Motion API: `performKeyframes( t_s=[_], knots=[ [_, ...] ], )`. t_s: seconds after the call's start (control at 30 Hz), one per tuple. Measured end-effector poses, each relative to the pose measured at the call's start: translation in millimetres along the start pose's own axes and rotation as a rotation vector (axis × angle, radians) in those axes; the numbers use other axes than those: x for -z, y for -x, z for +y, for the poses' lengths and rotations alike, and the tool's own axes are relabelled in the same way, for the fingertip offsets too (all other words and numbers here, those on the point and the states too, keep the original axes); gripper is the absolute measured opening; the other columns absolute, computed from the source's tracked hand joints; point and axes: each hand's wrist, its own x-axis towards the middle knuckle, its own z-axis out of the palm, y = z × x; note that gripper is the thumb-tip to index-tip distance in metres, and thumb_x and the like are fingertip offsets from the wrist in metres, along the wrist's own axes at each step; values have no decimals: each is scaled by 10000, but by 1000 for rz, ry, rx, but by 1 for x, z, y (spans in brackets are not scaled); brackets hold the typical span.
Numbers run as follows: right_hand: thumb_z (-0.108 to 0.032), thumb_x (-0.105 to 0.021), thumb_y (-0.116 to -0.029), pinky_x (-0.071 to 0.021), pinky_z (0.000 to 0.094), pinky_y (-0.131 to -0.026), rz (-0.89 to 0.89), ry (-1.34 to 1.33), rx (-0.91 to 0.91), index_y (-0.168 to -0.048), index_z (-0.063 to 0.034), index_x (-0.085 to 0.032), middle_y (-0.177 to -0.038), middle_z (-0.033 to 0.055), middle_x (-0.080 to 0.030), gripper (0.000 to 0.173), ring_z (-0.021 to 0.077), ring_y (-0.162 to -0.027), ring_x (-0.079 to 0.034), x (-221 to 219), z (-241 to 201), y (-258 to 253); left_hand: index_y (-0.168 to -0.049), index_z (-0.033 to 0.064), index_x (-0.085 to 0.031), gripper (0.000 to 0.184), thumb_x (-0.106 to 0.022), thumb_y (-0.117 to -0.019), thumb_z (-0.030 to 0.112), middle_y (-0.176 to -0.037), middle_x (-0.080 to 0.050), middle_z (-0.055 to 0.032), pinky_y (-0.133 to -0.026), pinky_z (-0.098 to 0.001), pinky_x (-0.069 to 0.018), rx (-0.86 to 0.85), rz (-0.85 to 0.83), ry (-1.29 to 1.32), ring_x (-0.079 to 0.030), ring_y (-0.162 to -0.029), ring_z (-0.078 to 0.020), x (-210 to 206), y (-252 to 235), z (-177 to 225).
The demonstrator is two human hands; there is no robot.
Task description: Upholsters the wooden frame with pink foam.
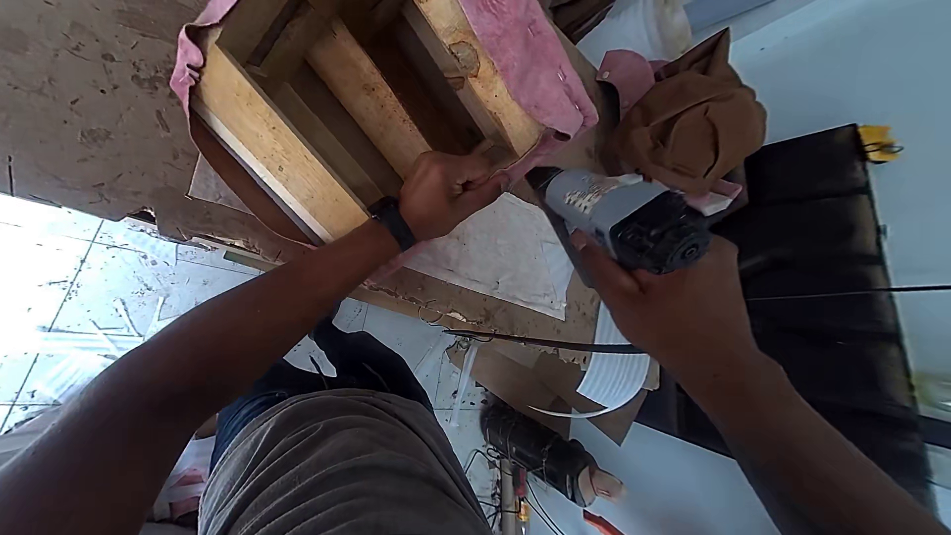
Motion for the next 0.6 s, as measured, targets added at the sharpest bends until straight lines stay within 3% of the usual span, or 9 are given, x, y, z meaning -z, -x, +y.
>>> performKeyframes(
  t_s=[0.17, 0.6],
  knots=[
    [-418, -625, -941, -550, 439, -647, -20, 54, 12, -1205, -134, -643, -910, 68, -702, 387, 182, -802, -700, -9, 1, -2, -736, 109, -589, 436, -528, -1071, 381, -584, -509, 2, -532, -378, -455, 208, -49, -61, -511, -526, -146, -11, -8, -5],
    [-419, -604, -956, -527, 499, -593, -86, 63, 29, -1204, -133, -637, -865, 76, -688, 379, 230, -732, -681, -15, -5, -13, -764, 89, -585, 436, -493, -1090, 364, -602, -514, -16, -544, -371, -454, 243, -120, 44, -518, -539, -155, -6, -14, -5]
  ],
)
